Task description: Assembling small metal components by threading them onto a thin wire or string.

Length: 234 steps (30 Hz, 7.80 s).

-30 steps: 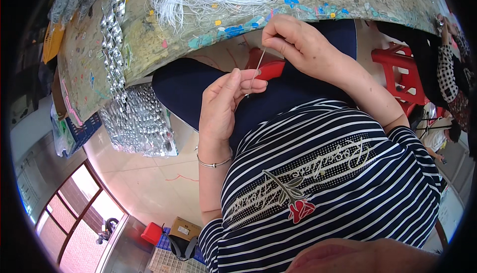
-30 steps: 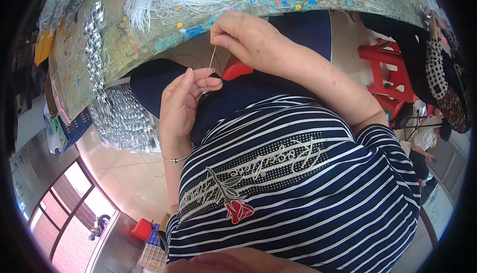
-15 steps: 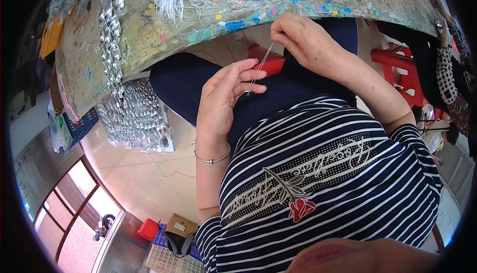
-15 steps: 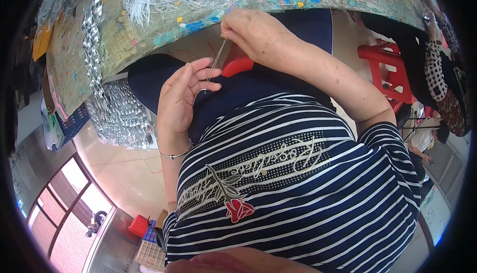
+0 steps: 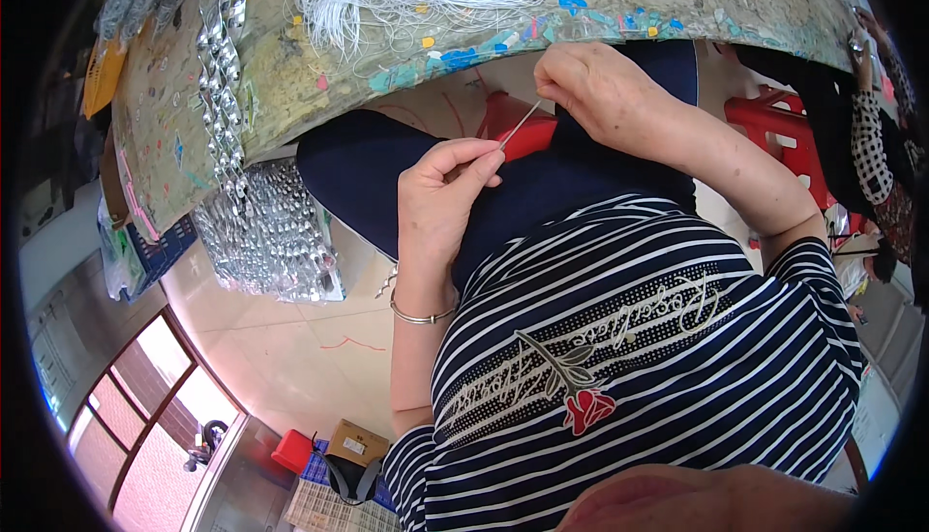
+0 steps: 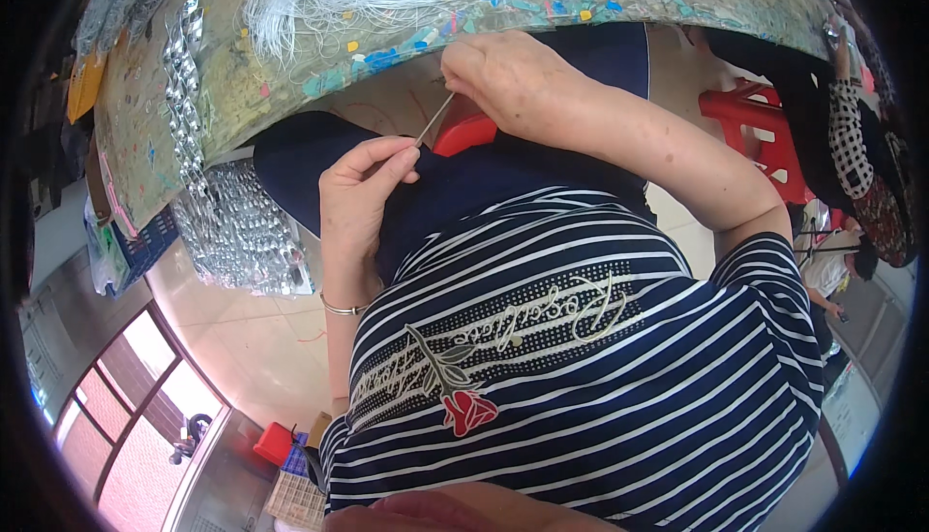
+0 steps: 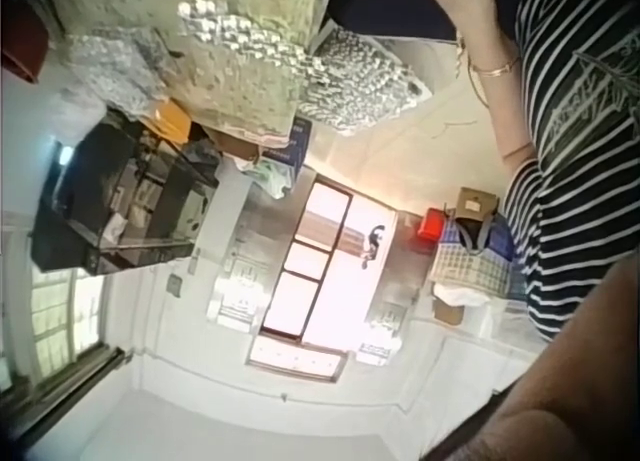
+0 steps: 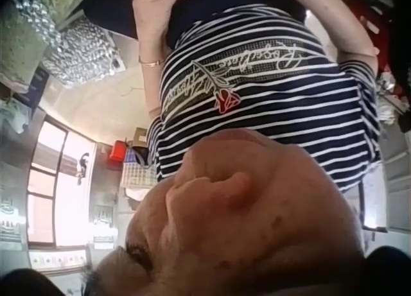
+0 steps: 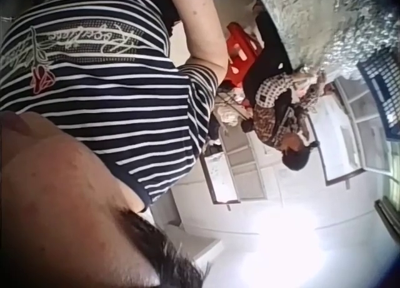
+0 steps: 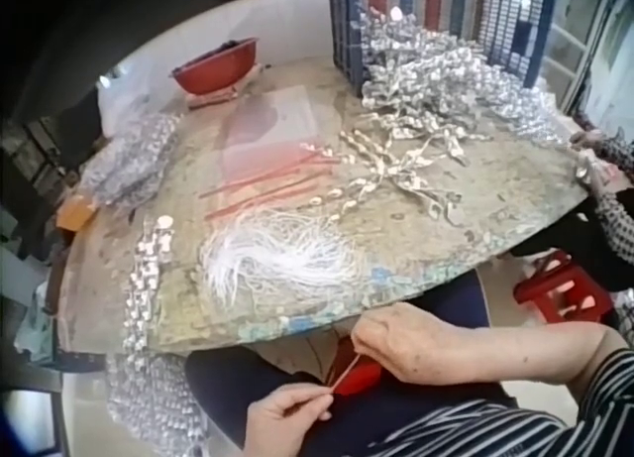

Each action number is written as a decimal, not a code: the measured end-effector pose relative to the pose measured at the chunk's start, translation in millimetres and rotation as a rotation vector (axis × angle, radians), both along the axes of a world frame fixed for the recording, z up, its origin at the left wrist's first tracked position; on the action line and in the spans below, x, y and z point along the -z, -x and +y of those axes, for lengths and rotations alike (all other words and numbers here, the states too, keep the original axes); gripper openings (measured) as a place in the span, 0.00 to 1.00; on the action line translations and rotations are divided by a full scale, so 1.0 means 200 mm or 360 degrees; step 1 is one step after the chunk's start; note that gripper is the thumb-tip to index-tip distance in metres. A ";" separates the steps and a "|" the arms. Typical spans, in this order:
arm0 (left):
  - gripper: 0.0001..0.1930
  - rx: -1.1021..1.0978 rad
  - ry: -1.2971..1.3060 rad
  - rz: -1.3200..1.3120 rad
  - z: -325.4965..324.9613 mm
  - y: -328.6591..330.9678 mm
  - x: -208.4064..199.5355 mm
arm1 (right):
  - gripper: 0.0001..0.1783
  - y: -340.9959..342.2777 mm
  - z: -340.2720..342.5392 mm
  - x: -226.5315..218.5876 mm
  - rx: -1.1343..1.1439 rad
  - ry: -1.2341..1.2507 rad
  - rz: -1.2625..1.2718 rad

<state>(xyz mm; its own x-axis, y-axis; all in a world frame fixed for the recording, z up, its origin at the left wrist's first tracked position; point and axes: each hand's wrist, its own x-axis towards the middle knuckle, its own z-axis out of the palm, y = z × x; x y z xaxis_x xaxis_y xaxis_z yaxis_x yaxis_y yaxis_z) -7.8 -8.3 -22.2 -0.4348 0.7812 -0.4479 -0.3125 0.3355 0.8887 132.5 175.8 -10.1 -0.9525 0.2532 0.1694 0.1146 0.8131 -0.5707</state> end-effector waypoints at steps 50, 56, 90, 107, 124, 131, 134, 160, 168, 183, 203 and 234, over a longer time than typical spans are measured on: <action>0.06 -0.0305 -0.0394 -0.0138 0.02 -0.03 -0.07 | 0.08 0.11 -0.22 -0.08 -0.0111 0.0362 0.0412; 0.06 -0.0307 -0.0368 -0.0309 0.02 -0.02 -0.05 | 0.08 0.10 -0.24 -0.06 -0.0104 0.0468 0.0380; 0.03 -0.0362 -0.0304 -0.0054 0.02 -0.05 -0.09 | 0.05 0.10 -0.17 -0.05 0.0207 0.0902 0.0391; 0.02 -0.0306 -0.0338 0.0580 0.01 -0.06 -0.03 | 0.07 0.08 -0.21 -0.10 0.0201 0.0425 0.0395; 0.05 -0.0041 -0.0490 0.1193 0.02 -0.05 -0.01 | 0.03 0.10 -0.20 -0.09 0.0079 0.0152 0.0289; 0.05 -0.0132 -0.0339 0.0761 0.01 -0.06 -0.02 | 0.04 0.12 -0.22 -0.04 0.0133 0.0159 0.0282; 0.04 -0.0226 -0.0224 0.0173 0.01 -0.05 -0.04 | 0.04 0.12 -0.23 -0.04 0.0210 0.0492 0.0269; 0.03 -0.0245 -0.0277 0.0707 -0.02 -0.06 -0.02 | 0.06 0.12 -0.23 -0.03 0.0216 0.1269 -0.0122; 0.03 -0.0259 -0.0258 0.0448 -0.02 -0.06 -0.02 | 0.06 0.12 -0.23 0.01 0.0271 0.1672 -0.0138; 0.04 -0.0247 -0.0200 0.0460 -0.01 -0.05 -0.04 | 0.05 0.10 -0.23 0.00 0.0185 0.1165 0.0067; 0.04 -0.0171 -0.0104 0.0223 -0.03 -0.03 -0.06 | 0.05 0.10 -0.22 0.00 0.0238 0.1652 -0.0074; 0.03 -0.0208 -0.0101 0.0270 -0.04 -0.04 -0.05 | 0.06 0.09 -0.25 0.03 0.0285 0.1680 -0.0110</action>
